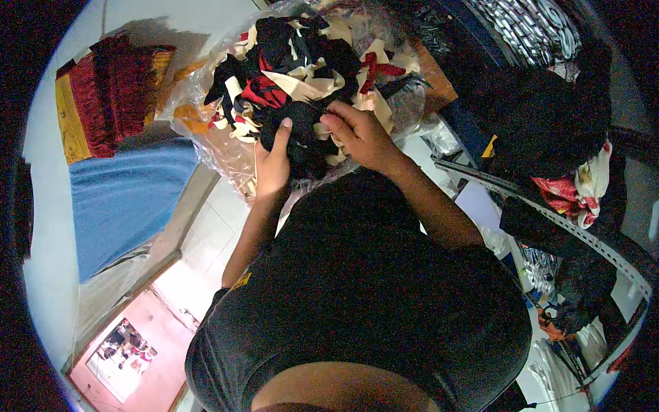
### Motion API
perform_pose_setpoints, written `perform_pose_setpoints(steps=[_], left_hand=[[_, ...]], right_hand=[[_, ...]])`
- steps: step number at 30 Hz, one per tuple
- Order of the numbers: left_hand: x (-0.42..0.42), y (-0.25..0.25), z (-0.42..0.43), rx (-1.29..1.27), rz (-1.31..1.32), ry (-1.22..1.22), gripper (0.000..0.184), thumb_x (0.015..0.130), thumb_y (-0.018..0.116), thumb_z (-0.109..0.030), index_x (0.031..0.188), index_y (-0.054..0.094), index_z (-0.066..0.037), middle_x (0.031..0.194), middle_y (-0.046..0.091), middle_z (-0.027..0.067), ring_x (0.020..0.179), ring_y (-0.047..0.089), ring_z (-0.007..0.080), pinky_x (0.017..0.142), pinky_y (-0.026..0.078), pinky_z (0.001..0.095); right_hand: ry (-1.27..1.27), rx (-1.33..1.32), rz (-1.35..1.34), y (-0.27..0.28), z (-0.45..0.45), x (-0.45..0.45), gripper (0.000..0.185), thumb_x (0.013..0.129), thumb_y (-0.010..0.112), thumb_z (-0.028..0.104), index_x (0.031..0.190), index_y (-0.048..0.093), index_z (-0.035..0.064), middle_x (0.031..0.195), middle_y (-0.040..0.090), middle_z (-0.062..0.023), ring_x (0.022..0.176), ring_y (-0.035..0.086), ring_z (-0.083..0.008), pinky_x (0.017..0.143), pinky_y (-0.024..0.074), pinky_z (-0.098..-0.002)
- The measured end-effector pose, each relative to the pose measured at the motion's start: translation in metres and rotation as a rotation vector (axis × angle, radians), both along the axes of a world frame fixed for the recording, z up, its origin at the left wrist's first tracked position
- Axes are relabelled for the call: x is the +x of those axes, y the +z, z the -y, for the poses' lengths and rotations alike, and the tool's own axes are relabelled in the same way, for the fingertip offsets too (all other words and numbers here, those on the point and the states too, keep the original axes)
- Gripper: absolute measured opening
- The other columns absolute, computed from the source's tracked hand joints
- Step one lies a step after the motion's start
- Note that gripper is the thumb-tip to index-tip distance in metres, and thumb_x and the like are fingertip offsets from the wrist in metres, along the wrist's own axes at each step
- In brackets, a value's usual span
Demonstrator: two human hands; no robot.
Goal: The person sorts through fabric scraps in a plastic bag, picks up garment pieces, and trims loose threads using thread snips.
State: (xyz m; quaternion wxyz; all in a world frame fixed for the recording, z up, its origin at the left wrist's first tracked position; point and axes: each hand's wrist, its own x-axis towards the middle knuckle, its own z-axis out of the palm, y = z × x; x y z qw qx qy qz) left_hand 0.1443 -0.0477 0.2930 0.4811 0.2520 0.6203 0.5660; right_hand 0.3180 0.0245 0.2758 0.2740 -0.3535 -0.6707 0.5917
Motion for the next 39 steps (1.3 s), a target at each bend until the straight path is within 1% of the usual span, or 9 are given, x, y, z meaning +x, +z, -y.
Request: perform_pose_setpoints(steps=[5, 9, 14, 20, 27, 29, 32, 35, 39], left_hand=[[-0.001, -0.007, 0.001, 0.01, -0.072, -0.023, 0.03, 0.096, 0.063, -0.023, 0.11, 0.065, 0.003, 0.096, 0.066, 0.0037, 0.086, 0.057, 0.0115, 0.08, 0.046, 0.025], [0.0, -0.013, 0.002, 0.024, -0.075, -0.021, 0.029, 0.096, 0.063, -0.022, 0.111, 0.065, 0.003, 0.096, 0.066, 0.0035, 0.086, 0.057, 0.0116, 0.08, 0.046, 0.0251], [0.003, -0.015, 0.004, 0.029, -0.028, -0.016, 0.027, 0.095, 0.063, -0.021, 0.11, 0.065, 0.002, 0.094, 0.065, 0.0029, 0.085, 0.057, 0.0115, 0.079, 0.046, 0.0252], [0.003, -0.016, 0.008, 0.03, -0.092, -0.103, 0.024, 0.094, 0.06, -0.02, 0.106, 0.064, 0.0, 0.089, 0.063, 0.003, 0.081, 0.055, 0.0113, 0.078, 0.046, 0.0257], [0.0, 0.007, 0.007, 0.173, -0.253, -0.303, 0.029, 0.101, 0.042, -0.018, 0.118, 0.056, 0.0, 0.105, 0.061, 0.0104, 0.098, 0.054, 0.0186, 0.092, 0.042, 0.0303], [-0.004, 0.004, 0.007, 0.081, -0.215, -0.362, 0.028, 0.103, 0.045, -0.021, 0.117, 0.056, 0.002, 0.101, 0.062, 0.0098, 0.095, 0.054, 0.0154, 0.088, 0.044, 0.0298], [-0.011, 0.008, 0.005, 0.119, -0.273, -0.418, 0.027, 0.104, 0.048, -0.021, 0.113, 0.057, 0.003, 0.094, 0.064, 0.0088, 0.089, 0.054, 0.0116, 0.082, 0.046, 0.0288], [-0.013, 0.014, 0.004, 0.141, -0.359, -0.378, 0.024, 0.103, 0.052, -0.019, 0.11, 0.059, 0.003, 0.087, 0.065, 0.0064, 0.082, 0.054, 0.0092, 0.075, 0.047, 0.0275], [-0.013, 0.003, 0.002, 0.149, -0.453, -0.356, 0.023, 0.1, 0.056, -0.019, 0.107, 0.06, 0.003, 0.079, 0.064, 0.0106, 0.075, 0.054, 0.0098, 0.07, 0.048, 0.0285]], right_hand=[[-0.054, -0.121, -0.152, -0.007, 0.004, -0.001, 0.023, 0.104, 0.05, 0.024, 0.102, 0.056, 0.0015, 0.07, 0.046, 0.0055, 0.061, 0.04, -0.0024, 0.053, 0.0335, -0.021], [-0.097, -0.158, -0.113, -0.01, 0.002, 0.003, 0.023, 0.103, 0.052, 0.023, 0.103, 0.057, 0.0004, 0.074, 0.051, 0.0042, 0.062, 0.042, -0.0024, 0.055, 0.0357, -0.0209], [-0.028, 0.171, 0.044, -0.006, 0.0, 0.01, 0.022, 0.1, 0.057, 0.02, 0.107, 0.059, -0.0008, 0.079, 0.06, -0.0036, 0.068, 0.053, -0.0092, 0.061, 0.0439, -0.0266], [0.005, 0.256, 0.089, 0.006, -0.003, 0.019, 0.018, 0.097, 0.061, 0.017, 0.1, 0.059, -0.0011, 0.079, 0.06, -0.0075, 0.069, 0.054, -0.0118, 0.061, 0.0442, -0.0298], [0.008, 0.28, 0.087, 0.019, -0.009, 0.022, 0.019, 0.096, 0.062, 0.016, 0.104, 0.06, -0.001, 0.078, 0.059, -0.009, 0.068, 0.053, -0.0122, 0.061, 0.044, -0.0298], [0.05, 0.333, 0.068, 0.021, -0.012, 0.022, 0.019, 0.096, 0.063, 0.016, 0.104, 0.061, -0.0011, 0.078, 0.059, -0.0087, 0.069, 0.054, -0.0127, 0.062, 0.0441, -0.03], [-0.058, 0.29, 0.025, 0.021, -0.007, 0.02, 0.018, 0.095, 0.063, 0.016, 0.102, 0.062, -0.0015, 0.077, 0.059, -0.0087, 0.067, 0.054, -0.0136, 0.062, 0.0438, -0.0303], [0.025, 0.299, 0.074, 0.033, -0.006, 0.025, 0.019, 0.095, 0.063, 0.016, 0.1, 0.063, -0.0017, 0.076, 0.06, -0.0097, 0.066, 0.054, -0.0136, 0.061, 0.0439, -0.0306], [0.079, 0.44, 0.121, 0.033, -0.008, 0.028, 0.02, 0.094, 0.064, 0.017, 0.099, 0.063, -0.0017, 0.075, 0.062, -0.0114, 0.064, 0.056, -0.0164, 0.06, 0.0443, -0.0316]])
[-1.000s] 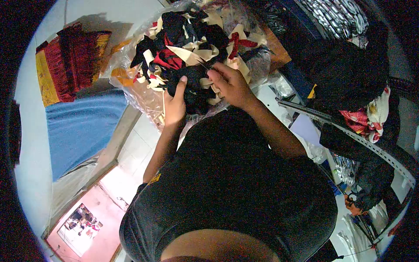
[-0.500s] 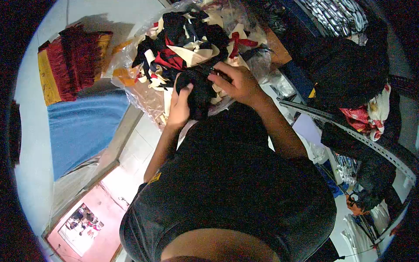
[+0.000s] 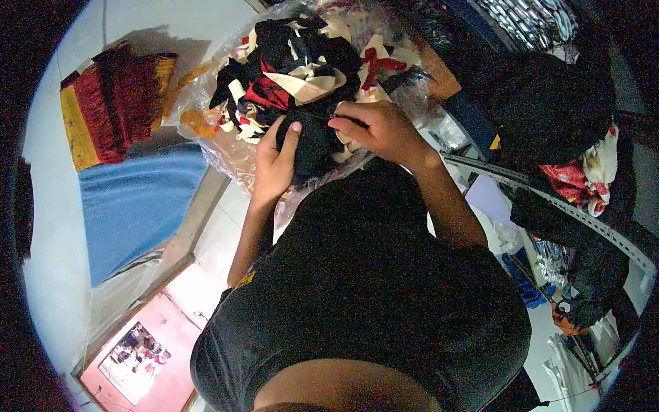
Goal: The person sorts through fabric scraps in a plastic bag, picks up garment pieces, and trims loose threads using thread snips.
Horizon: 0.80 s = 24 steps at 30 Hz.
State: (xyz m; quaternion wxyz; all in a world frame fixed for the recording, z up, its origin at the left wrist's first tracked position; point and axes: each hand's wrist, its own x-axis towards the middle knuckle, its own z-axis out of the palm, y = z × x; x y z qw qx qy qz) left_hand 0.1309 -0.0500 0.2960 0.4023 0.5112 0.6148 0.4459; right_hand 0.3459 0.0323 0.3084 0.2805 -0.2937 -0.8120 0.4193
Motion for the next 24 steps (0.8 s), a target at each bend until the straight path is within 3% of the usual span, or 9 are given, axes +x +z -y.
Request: perform_pose_setpoints(steps=[3, 5, 12, 14, 21, 23, 24], left_hand=[[0.006, 0.012, -0.002, 0.022, -0.098, -0.05, 0.021, 0.099, 0.057, -0.017, 0.106, 0.061, 0.003, 0.078, 0.063, 0.014, 0.072, 0.054, 0.0102, 0.068, 0.048, 0.0288], [0.009, 0.005, -0.001, 0.024, -0.052, -0.052, 0.02, 0.098, 0.057, -0.016, 0.106, 0.061, 0.002, 0.078, 0.063, 0.0142, 0.072, 0.055, 0.0107, 0.068, 0.048, 0.0289], [0.011, 0.011, 0.0, -0.042, -0.011, -0.081, 0.018, 0.098, 0.058, -0.016, 0.104, 0.061, 0.001, 0.078, 0.063, 0.0134, 0.073, 0.057, 0.0122, 0.069, 0.048, 0.029], [0.01, 0.013, 0.002, -0.045, -0.024, -0.093, 0.018, 0.098, 0.058, -0.016, 0.104, 0.061, 0.001, 0.078, 0.063, 0.0134, 0.073, 0.057, 0.012, 0.07, 0.048, 0.0289], [-0.003, 0.019, 0.01, -0.058, -0.014, -0.176, 0.019, 0.097, 0.059, -0.015, 0.106, 0.064, 0.001, 0.081, 0.066, 0.0139, 0.073, 0.06, 0.0136, 0.071, 0.049, 0.0303], [-0.007, 0.023, 0.012, -0.051, -0.017, -0.173, 0.019, 0.096, 0.059, -0.015, 0.106, 0.064, 0.0, 0.081, 0.066, 0.0145, 0.073, 0.061, 0.016, 0.071, 0.049, 0.0311], [-0.01, 0.025, 0.013, -0.05, -0.022, -0.174, 0.019, 0.095, 0.059, -0.014, 0.106, 0.064, 0.0, 0.081, 0.066, 0.015, 0.072, 0.062, 0.0184, 0.071, 0.049, 0.032]], right_hand=[[-0.015, -0.114, 0.043, 0.003, -0.001, 0.0, 0.02, 0.094, 0.065, 0.018, 0.1, 0.063, -0.0014, 0.076, 0.063, -0.013, 0.064, 0.059, -0.0197, 0.06, 0.0453, -0.0331], [-0.025, 0.013, 0.026, -0.006, -0.003, -0.001, 0.02, 0.093, 0.065, 0.017, 0.101, 0.063, -0.0016, 0.077, 0.064, -0.0133, 0.064, 0.061, -0.0228, 0.059, 0.0459, -0.0345], [-0.028, -0.04, -0.033, -0.001, -0.006, -0.004, 0.019, 0.092, 0.066, 0.015, 0.102, 0.064, -0.0017, 0.079, 0.066, -0.013, 0.066, 0.062, -0.0215, 0.061, 0.0472, -0.0332], [0.019, -0.045, 0.049, -0.002, -0.008, -0.006, 0.025, 0.094, 0.064, 0.027, 0.101, 0.064, 0.0034, 0.082, 0.067, -0.0165, 0.075, 0.067, -0.0337, 0.065, 0.0493, -0.0394], [0.058, -0.084, 0.049, 0.006, -0.005, -0.022, 0.026, 0.094, 0.064, 0.029, 0.097, 0.064, 0.0029, 0.081, 0.066, -0.0166, 0.072, 0.067, -0.0322, 0.064, 0.0492, -0.0388], [0.143, 0.025, 0.062, 0.002, -0.009, -0.027, 0.021, 0.093, 0.067, 0.017, 0.102, 0.064, -0.0016, 0.079, 0.065, -0.0127, 0.066, 0.06, -0.0179, 0.062, 0.0467, -0.0313], [0.15, 0.03, 0.062, 0.005, -0.009, -0.03, 0.021, 0.093, 0.067, 0.017, 0.102, 0.064, -0.0016, 0.079, 0.065, -0.0127, 0.066, 0.06, -0.0179, 0.062, 0.0467, -0.0313]])
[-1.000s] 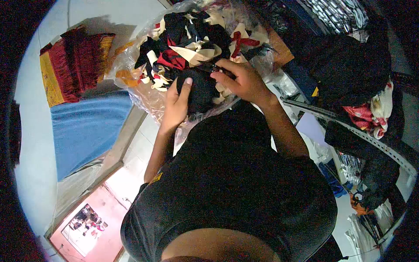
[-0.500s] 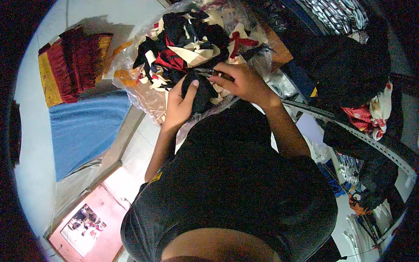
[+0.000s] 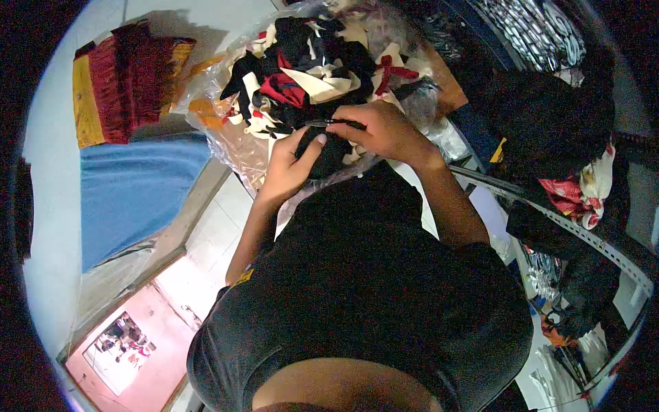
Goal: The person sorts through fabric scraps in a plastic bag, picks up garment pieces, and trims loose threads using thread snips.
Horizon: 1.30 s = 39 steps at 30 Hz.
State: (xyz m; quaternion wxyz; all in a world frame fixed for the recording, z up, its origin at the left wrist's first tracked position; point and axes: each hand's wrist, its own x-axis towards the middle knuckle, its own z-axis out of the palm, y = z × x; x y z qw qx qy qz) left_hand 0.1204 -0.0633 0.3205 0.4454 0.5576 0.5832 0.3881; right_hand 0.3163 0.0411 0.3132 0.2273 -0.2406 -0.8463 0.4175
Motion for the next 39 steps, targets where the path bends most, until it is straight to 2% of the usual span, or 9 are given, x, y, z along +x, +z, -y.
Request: perform_pose_setpoints(steps=[7, 14, 16, 20, 22, 23, 28, 30, 39], left_hand=[[-0.032, -0.007, 0.015, 0.171, 0.018, 0.017, 0.019, 0.092, 0.06, -0.011, 0.107, 0.064, 0.001, 0.083, 0.066, 0.0177, 0.074, 0.063, 0.0236, 0.072, 0.049, 0.0346], [-0.074, -0.009, 0.035, 0.148, 0.056, 0.17, 0.021, 0.093, 0.061, -0.012, 0.11, 0.062, 0.001, 0.092, 0.068, 0.0124, 0.081, 0.062, 0.0173, 0.077, 0.049, 0.0303], [-0.087, -0.017, 0.039, -0.099, 0.4, 0.411, 0.023, 0.095, 0.061, -0.015, 0.112, 0.063, 0.0, 0.096, 0.069, 0.0063, 0.083, 0.061, 0.0143, 0.079, 0.049, 0.0276], [-0.1, -0.023, 0.046, -0.3, 1.081, 0.546, 0.026, 0.095, 0.062, -0.014, 0.119, 0.062, -0.003, 0.103, 0.069, 0.0049, 0.09, 0.065, 0.0148, 0.08, 0.053, 0.0276], [-0.102, -0.026, 0.048, -0.29, 1.139, 0.521, 0.029, 0.093, 0.063, -0.012, 0.12, 0.06, -0.003, 0.107, 0.068, 0.0065, 0.093, 0.066, 0.0188, 0.082, 0.054, 0.0306], [-0.102, -0.031, 0.047, -0.262, 1.23, 0.506, 0.029, 0.094, 0.062, -0.012, 0.121, 0.059, -0.003, 0.107, 0.068, 0.0073, 0.093, 0.067, 0.0201, 0.083, 0.055, 0.0321], [-0.11, -0.03, 0.044, -0.088, 1.375, 0.569, 0.03, 0.095, 0.061, -0.014, 0.123, 0.056, -0.004, 0.106, 0.067, 0.0101, 0.093, 0.067, 0.0238, 0.084, 0.055, 0.0361], [-0.118, -0.032, 0.043, -0.106, 1.461, 0.581, 0.029, 0.095, 0.062, -0.015, 0.122, 0.057, -0.004, 0.104, 0.067, 0.0108, 0.092, 0.067, 0.0245, 0.084, 0.055, 0.0375], [-0.113, -0.044, 0.046, -0.167, 1.386, 0.545, 0.028, 0.099, 0.057, -0.023, 0.121, 0.058, -0.005, 0.103, 0.067, 0.0072, 0.091, 0.066, 0.0206, 0.082, 0.055, 0.035]], right_hand=[[0.06, -0.075, 0.04, 0.03, 0.015, -0.031, 0.023, 0.094, 0.066, 0.023, 0.101, 0.064, 0.0003, 0.075, 0.062, -0.0129, 0.063, 0.059, -0.0175, 0.058, 0.0437, -0.0327], [-0.054, -0.062, -0.066, 0.019, 0.031, -0.076, 0.022, 0.096, 0.063, 0.02, 0.099, 0.063, -0.0014, 0.074, 0.062, -0.0086, 0.063, 0.055, -0.012, 0.057, 0.0423, -0.029], [-0.081, -0.078, -0.081, 0.019, 0.036, -0.092, 0.02, 0.098, 0.059, 0.02, 0.099, 0.062, -0.0004, 0.072, 0.059, -0.002, 0.061, 0.049, -0.0087, 0.056, 0.0404, -0.026], [-0.254, -0.377, -0.197, -0.004, 0.048, -0.121, 0.028, 0.102, 0.054, 0.034, 0.097, 0.06, 0.0075, 0.067, 0.038, 0.0077, 0.058, 0.032, -0.0028, 0.052, 0.0283, -0.0218], [-0.234, -1.184, -0.321, -0.013, 0.057, -0.133, 0.03, 0.103, 0.05, 0.041, 0.099, 0.057, 0.0117, 0.066, 0.029, 0.0086, 0.057, 0.029, -0.0035, 0.052, 0.0259, -0.0213], [-0.249, -1.298, -0.305, -0.015, 0.066, -0.138, 0.031, 0.102, 0.05, 0.045, 0.102, 0.055, 0.014, 0.066, 0.028, 0.0091, 0.055, 0.028, -0.0047, 0.052, 0.0262, -0.0211], [-0.116, -1.298, -0.283, -0.029, 0.085, -0.145, 0.028, 0.101, 0.054, 0.04, 0.106, 0.057, 0.0126, 0.068, 0.032, 0.009, 0.056, 0.03, -0.0038, 0.051, 0.0266, -0.0213], [-0.211, -1.086, -0.151, -0.017, 0.09, -0.153, 0.028, 0.1, 0.058, 0.033, 0.116, 0.057, 0.0105, 0.07, 0.037, 0.0092, 0.057, 0.034, -0.0024, 0.051, 0.0273, -0.021], [-0.219, -1.027, -0.224, -0.008, 0.076, -0.159, 0.027, 0.099, 0.059, 0.022, 0.121, 0.063, 0.0075, 0.074, 0.047, 0.0106, 0.058, 0.036, -0.0008, 0.052, 0.0278, -0.0198]])
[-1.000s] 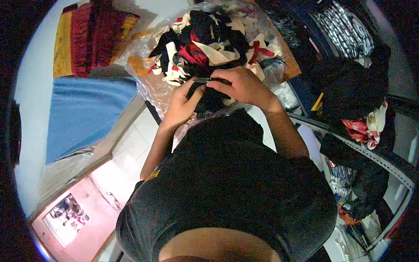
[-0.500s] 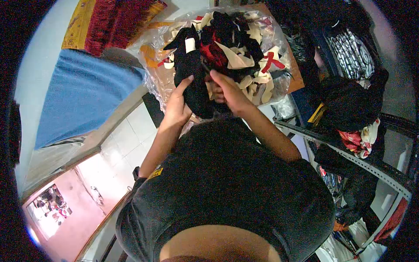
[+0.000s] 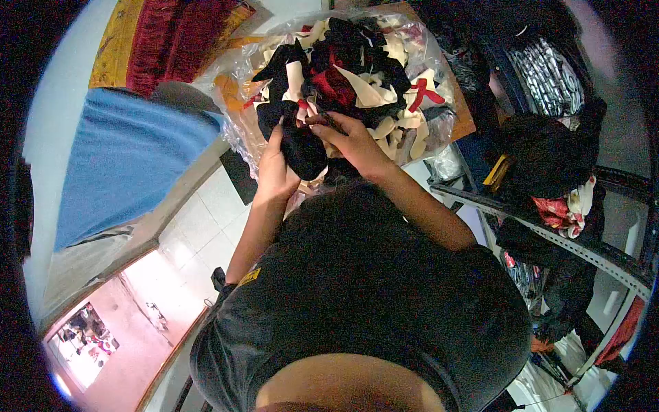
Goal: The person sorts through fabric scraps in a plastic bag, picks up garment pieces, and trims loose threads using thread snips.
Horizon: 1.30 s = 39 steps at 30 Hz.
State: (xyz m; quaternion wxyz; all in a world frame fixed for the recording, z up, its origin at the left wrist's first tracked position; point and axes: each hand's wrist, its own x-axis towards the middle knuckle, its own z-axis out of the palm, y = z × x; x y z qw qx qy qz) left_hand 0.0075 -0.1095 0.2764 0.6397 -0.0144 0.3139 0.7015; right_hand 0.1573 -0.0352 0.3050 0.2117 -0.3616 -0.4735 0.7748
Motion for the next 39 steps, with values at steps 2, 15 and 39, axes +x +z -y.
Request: perform_pose_setpoints(steps=[2, 15, 39], left_hand=[[0.004, 0.009, 0.0, -0.05, 0.013, 0.052, 0.024, 0.101, 0.056, -0.021, 0.12, 0.056, -0.007, 0.097, 0.065, 0.0056, 0.086, 0.065, 0.0182, 0.078, 0.055, 0.0332], [0.001, 0.014, 0.003, 0.048, -0.118, 0.021, 0.039, 0.099, 0.059, -0.02, 0.133, 0.048, -0.005, 0.12, 0.062, 0.0085, 0.104, 0.063, 0.0194, 0.09, 0.053, 0.0345], [0.012, 0.021, -0.005, 0.013, -0.829, -0.103, 0.028, 0.096, 0.061, -0.011, 0.122, 0.06, 0.001, 0.11, 0.066, 0.0064, 0.099, 0.061, 0.0129, 0.088, 0.05, 0.028]], right_hand=[[0.069, -0.002, -0.018, -0.004, -0.004, 0.004, 0.029, 0.099, 0.059, 0.021, 0.124, 0.063, 0.0077, 0.074, 0.048, 0.0106, 0.059, 0.037, -0.0009, 0.053, 0.0286, -0.0194], [-0.083, 0.048, -0.003, -0.012, -0.01, 0.007, 0.025, 0.096, 0.065, 0.022, 0.117, 0.063, 0.0078, 0.086, 0.059, 0.0046, 0.071, 0.055, -0.004, 0.062, 0.0446, -0.0203], [-0.084, 0.398, 0.06, 0.019, -0.009, 0.011, 0.019, 0.089, 0.071, 0.015, 0.1, 0.06, 0.005, 0.081, 0.048, 0.0076, 0.072, 0.041, -0.0016, 0.065, 0.0339, -0.0191]])
